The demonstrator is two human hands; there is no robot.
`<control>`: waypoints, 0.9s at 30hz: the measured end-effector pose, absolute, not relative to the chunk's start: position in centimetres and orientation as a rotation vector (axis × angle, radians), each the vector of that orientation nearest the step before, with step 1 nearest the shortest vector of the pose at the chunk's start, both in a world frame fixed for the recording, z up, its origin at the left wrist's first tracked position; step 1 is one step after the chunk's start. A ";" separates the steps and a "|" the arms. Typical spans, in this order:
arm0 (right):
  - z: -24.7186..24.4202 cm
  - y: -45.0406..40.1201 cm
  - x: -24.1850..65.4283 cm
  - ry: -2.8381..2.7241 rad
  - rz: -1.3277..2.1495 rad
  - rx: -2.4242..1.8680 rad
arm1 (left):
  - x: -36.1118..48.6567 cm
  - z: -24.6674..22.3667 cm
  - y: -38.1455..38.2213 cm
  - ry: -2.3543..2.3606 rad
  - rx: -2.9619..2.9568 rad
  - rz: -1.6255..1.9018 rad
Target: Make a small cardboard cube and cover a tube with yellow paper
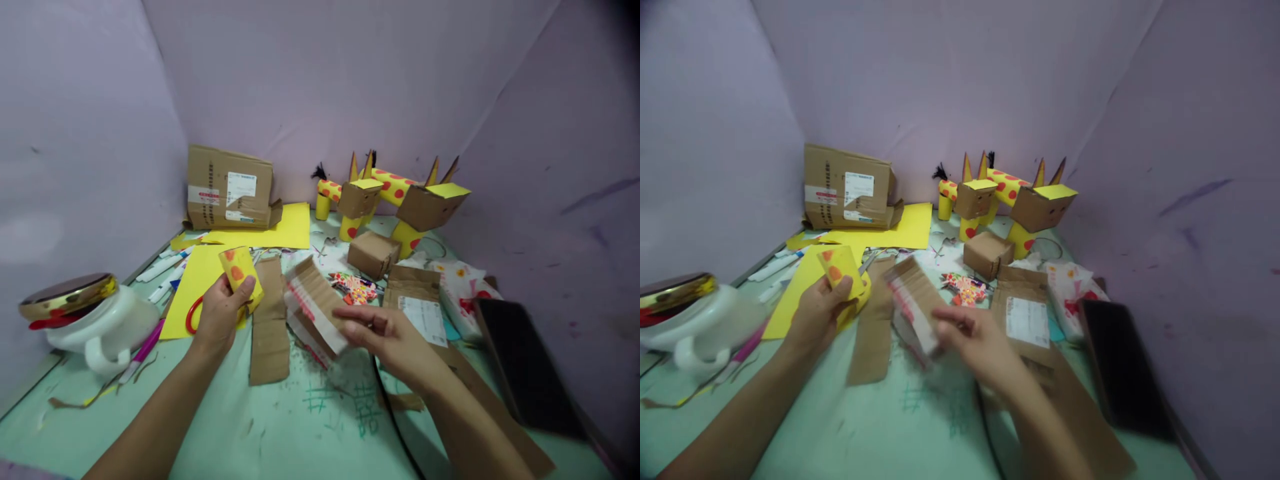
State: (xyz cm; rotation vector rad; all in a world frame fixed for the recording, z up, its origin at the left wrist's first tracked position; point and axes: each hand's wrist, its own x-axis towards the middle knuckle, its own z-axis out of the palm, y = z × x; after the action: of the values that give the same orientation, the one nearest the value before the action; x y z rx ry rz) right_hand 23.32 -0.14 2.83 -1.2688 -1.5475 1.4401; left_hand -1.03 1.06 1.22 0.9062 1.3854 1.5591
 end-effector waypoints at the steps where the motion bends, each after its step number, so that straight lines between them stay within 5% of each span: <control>1: 2.9 -0.2 23.2 -1.517 1.504 -1.234 | -1.1 1.1 1.1 1.386 0.904 1.560; 16: 0.0 -0.9 20.7 -1.588 1.691 -1.150 | -0.5 1.2 0.4 1.430 1.093 1.401; 27: -1.4 -0.4 21.2 -1.852 1.299 -1.296 | 1.1 1.7 -1.1 1.696 1.632 0.838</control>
State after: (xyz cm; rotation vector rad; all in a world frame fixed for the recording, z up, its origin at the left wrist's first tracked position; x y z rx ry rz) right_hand 21.20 -0.42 -1.42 -1.2962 -1.8519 1.2989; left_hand 1.09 -1.05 1.66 1.6321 1.6964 0.8378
